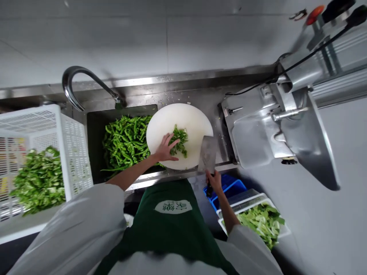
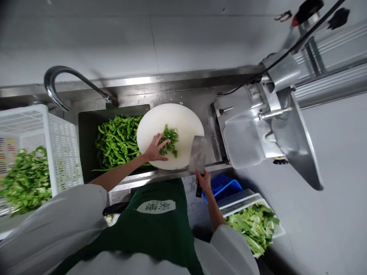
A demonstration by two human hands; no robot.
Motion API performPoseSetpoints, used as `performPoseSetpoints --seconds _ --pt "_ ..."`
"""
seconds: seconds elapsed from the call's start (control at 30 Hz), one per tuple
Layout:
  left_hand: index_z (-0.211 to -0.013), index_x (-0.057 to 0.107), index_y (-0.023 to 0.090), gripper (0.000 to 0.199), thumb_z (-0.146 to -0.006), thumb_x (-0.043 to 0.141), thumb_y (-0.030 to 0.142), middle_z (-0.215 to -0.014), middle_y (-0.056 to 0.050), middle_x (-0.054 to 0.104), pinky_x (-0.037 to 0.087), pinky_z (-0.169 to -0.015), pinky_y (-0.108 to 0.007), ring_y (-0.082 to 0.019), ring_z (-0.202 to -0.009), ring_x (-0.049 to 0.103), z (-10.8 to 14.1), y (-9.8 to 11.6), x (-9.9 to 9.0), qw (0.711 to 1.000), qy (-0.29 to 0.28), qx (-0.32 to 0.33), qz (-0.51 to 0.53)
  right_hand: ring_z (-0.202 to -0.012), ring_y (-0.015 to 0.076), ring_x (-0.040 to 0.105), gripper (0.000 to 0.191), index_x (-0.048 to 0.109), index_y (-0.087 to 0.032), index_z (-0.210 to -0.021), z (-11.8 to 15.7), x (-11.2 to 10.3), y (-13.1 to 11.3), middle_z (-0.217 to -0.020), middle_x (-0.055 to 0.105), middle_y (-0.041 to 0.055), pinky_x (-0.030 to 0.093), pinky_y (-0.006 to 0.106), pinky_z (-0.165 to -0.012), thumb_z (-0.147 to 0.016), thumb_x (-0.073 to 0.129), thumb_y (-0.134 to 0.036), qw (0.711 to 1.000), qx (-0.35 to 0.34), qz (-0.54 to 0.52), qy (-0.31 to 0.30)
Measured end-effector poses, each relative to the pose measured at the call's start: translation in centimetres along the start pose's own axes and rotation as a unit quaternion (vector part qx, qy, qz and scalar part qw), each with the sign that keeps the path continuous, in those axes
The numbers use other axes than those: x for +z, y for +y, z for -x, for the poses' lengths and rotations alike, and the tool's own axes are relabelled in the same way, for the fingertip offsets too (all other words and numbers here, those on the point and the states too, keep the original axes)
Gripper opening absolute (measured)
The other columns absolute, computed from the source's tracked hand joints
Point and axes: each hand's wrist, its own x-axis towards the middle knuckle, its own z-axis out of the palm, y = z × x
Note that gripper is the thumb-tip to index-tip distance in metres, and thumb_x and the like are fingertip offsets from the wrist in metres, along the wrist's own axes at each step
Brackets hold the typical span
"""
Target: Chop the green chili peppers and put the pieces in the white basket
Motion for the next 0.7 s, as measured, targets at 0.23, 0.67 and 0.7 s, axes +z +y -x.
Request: performPoseSetpoints --seconds 0.23,0.67,0.7 --pt "-0.156 0.046 0.029 0.097 -0.074 0.074 0.073 -0.172 -0.012 0.009 0.012 -0.123 -0.07 -0.05 -0.156 -0.002 -2.4 6.0 5.8 0.981 0.149 -0.121 -0.015 -0.039 0.0154 0.051 0.04 0.046 -0.027 -0.071 1.3 8.7 -2.4 -0.046 0.053 -0.0037 0.043 0.027 -0.043 -0.085 0.058 -0.063 1.0 0.008 0.006 -0.025" --pt "-0.143 0.06 0.022 0.066 -0.089 0.062 0.062 -0.165 -0.016 0.028 0.026 -0.124 -0.062 -0.039 -0.158 0.012 -5.0 8.6 7.0 0.981 0.178 -0.038 0.064 -0.038 0.0153 0.048 0.041 0.035 -0.03 -0.076 1.7 11.7 -3.5 -0.045 0.048 -0.0074 0.041 0.028 -0.042 -0.083 0.056 -0.065 0.997 -0.025 -0.045 -0.052" --pt "-0.143 0.06 0.022 0.066 -0.089 0.063 0.061 -0.165 -0.016 0.028 0.026 -0.125 -0.061 -0.039 -0.158 0.012 -5.0 9.0 6.6 0.981 0.184 -0.029 0.059 -0.038 0.0152 0.048 0.041 0.036 -0.03 -0.076 1.8 11.6 -3.5 -0.045 0.05 -0.0071 0.041 0.028 -0.042 -0.083 0.056 -0.065 0.998 -0.036 -0.042 -0.043"
